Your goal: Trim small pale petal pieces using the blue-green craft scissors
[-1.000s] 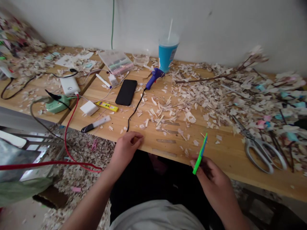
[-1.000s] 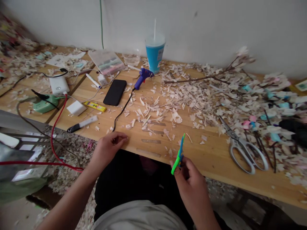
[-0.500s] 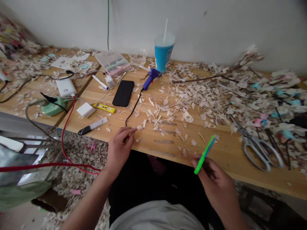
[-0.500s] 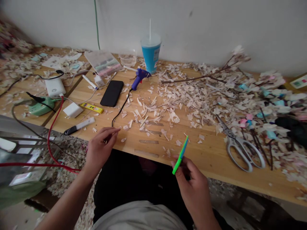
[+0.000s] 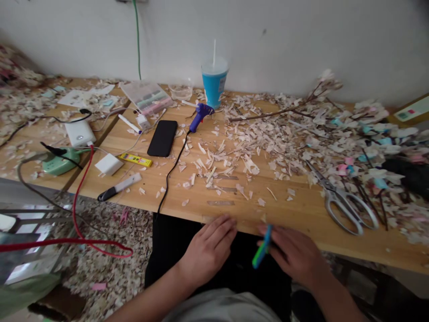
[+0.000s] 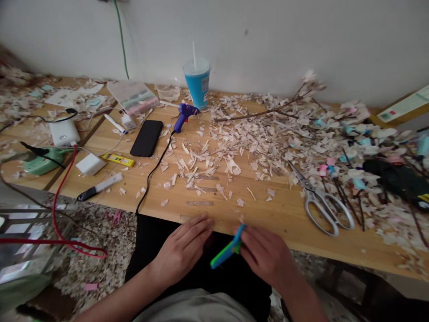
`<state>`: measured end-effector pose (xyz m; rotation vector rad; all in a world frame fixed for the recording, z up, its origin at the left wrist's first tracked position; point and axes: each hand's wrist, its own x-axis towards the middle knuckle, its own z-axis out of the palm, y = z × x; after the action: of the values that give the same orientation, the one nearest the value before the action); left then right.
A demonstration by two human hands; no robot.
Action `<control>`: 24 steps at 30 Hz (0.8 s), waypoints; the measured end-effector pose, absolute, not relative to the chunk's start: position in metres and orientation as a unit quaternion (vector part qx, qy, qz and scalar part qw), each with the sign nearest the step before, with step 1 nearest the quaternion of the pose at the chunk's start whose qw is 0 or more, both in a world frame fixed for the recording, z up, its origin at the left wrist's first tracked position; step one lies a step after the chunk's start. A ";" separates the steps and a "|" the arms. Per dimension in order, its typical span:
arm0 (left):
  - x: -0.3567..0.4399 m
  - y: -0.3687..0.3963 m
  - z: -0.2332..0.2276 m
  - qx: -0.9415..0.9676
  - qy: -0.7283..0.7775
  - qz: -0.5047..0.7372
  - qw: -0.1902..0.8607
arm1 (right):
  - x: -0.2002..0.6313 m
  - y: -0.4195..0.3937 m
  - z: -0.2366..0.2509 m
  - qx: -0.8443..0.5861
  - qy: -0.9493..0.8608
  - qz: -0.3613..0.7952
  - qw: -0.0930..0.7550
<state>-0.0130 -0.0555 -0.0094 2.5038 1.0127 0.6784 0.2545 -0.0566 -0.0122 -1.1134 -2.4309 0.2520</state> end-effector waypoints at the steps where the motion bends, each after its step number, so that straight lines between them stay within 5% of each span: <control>1: -0.015 -0.054 -0.010 0.881 0.367 0.242 0.173 | 0.268 -0.063 -0.012 -0.414 -0.874 0.075 0.243; 10: 0.039 -0.004 -0.017 0.870 0.442 0.173 0.131 | 0.275 -0.083 0.000 -0.461 -0.846 0.006 0.268; 24: 0.094 -0.023 -0.032 0.925 0.332 0.155 0.103 | 0.281 -0.098 -0.017 -0.585 -0.729 0.052 0.351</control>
<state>0.0936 -0.0230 -0.0324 2.7283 0.9803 0.4583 0.2807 -0.0982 -0.0167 -1.5156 -1.8866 0.1352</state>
